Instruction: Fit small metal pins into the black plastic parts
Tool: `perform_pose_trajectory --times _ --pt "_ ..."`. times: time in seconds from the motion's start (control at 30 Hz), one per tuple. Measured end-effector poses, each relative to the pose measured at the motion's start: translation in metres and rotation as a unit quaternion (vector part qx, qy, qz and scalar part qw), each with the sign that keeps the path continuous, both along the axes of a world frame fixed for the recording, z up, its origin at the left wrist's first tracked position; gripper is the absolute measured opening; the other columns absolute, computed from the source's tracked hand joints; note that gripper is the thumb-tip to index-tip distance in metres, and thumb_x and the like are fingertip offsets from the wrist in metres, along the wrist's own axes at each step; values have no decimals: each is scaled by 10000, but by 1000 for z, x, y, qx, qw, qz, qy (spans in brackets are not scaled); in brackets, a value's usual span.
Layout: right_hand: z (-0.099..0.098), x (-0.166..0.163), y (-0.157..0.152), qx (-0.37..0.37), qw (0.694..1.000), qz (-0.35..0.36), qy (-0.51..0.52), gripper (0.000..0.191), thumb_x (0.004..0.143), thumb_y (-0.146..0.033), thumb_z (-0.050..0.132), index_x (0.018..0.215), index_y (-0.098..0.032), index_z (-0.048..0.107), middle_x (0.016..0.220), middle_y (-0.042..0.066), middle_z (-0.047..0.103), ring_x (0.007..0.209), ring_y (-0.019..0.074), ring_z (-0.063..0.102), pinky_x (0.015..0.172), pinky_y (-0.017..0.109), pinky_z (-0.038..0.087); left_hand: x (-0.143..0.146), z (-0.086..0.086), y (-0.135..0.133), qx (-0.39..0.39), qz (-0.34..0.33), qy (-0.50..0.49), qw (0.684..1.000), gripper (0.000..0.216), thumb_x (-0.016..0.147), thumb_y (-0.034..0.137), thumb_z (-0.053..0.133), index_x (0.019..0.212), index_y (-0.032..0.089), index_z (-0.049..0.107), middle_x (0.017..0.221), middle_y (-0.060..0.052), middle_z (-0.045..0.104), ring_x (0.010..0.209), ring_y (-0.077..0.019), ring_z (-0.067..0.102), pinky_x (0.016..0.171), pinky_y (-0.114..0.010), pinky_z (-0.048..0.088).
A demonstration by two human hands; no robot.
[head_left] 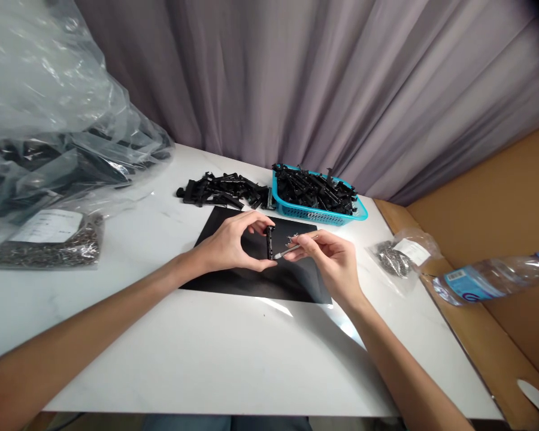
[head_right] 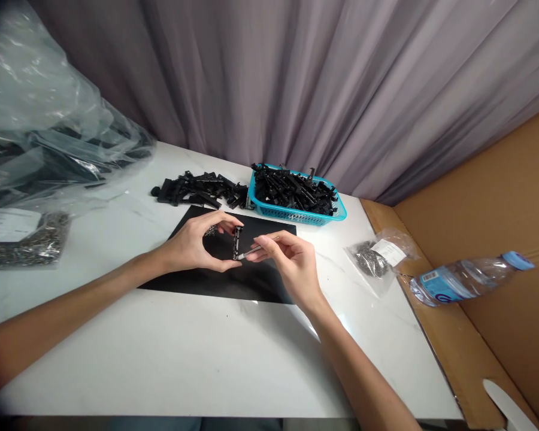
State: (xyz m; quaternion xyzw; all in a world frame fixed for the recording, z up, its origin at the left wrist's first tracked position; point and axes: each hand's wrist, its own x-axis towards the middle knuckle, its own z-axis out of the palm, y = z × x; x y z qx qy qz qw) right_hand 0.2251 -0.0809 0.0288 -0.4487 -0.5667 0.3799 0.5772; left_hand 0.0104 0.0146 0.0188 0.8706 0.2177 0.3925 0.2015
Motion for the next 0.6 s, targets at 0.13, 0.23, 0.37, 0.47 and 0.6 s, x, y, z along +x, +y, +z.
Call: perform_pose_trajectory --times 0.13,0.23,0.37,0.47,0.6 --pt "0 -3 -2 16 1000 -16 5 243 927 -427 740 873 -190 749 825 68 796 731 233 794 742 387 671 2 -1 -3 -24 24 -7 999 578 618 343 904 1115 176 662 1001 -47 739 877 -201 723 804 -320 590" --pt "0 -4 -3 31 999 -19 6 223 931 -402 741 873 -187 750 812 62 797 724 228 796 740 376 672 4 -1 -6 -47 39 -9 998 575 607 352 909 1104 175 681 991 -41 754 877 -203 727 800 -322 584" --pt "-2 -5 -4 46 999 -22 -8 219 943 -387 726 871 -181 746 795 55 801 721 224 798 733 352 668 4 0 -8 -69 50 -2 996 565 598 349 912 1091 174 696 990 -35 762 877 -198 727 782 -306 573" --pt "-4 -6 -4 53 998 -31 -16 199 950 -370 720 881 -184 745 809 55 807 725 219 800 730 338 665 4 0 -8 -74 54 -2 996 570 586 350 918 1081 172 699 982 -33 761 875 -198 726 781 -308 564" --pt "-5 -7 -4 52 998 -26 -16 192 953 -365 716 888 -188 749 780 49 799 715 220 799 727 339 664 4 0 -8 -78 51 3 996 564 584 354 919 1069 173 695 976 -30 757 874 -198 724 779 -312 556"
